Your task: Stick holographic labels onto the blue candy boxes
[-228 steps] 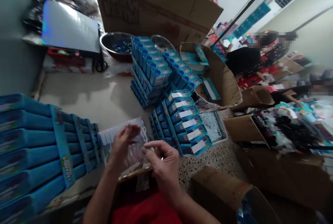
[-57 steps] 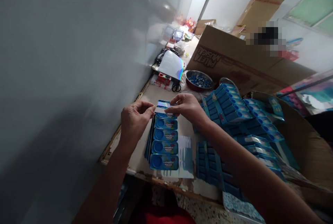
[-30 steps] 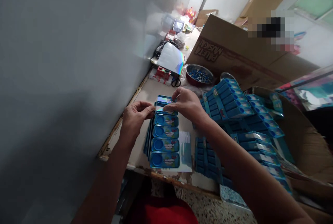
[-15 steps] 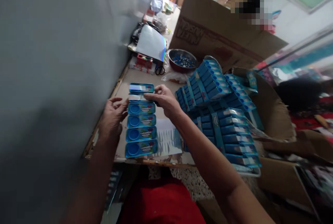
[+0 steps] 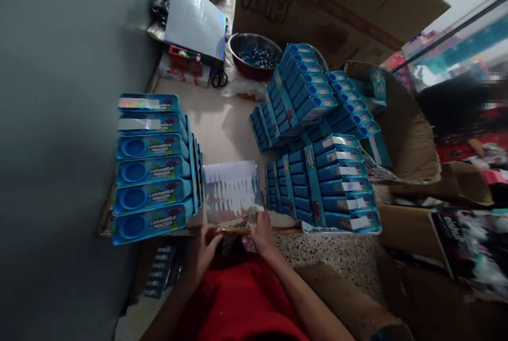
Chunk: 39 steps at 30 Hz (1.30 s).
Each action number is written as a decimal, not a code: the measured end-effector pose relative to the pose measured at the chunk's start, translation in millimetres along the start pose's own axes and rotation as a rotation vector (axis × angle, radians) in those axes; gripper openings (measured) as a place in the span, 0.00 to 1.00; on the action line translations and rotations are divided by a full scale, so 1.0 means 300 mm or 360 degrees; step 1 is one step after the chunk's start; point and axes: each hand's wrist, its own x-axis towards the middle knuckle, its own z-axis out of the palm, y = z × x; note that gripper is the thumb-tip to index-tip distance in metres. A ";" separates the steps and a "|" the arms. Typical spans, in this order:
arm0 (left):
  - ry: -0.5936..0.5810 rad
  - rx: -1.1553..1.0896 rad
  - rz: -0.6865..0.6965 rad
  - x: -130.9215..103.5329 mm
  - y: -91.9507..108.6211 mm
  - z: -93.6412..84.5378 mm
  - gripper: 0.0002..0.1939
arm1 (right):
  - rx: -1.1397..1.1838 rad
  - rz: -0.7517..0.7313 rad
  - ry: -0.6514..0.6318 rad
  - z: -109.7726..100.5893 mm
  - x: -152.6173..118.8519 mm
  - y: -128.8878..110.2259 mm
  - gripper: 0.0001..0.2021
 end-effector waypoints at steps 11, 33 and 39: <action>0.0311 0.0815 0.0293 0.287 -0.098 0.338 0.35 | -0.0707 -0.0046 0.0000 0.116 0.422 -0.144 0.40; 0.0456 0.0322 0.0448 0.138 -0.075 0.166 0.22 | -0.0292 -0.0294 0.0090 -0.175 0.119 -0.187 0.19; 0.0569 -0.0330 -0.0050 0.025 0.011 0.139 0.33 | 0.0492 -0.0417 -0.0122 -0.395 -0.104 -0.183 0.24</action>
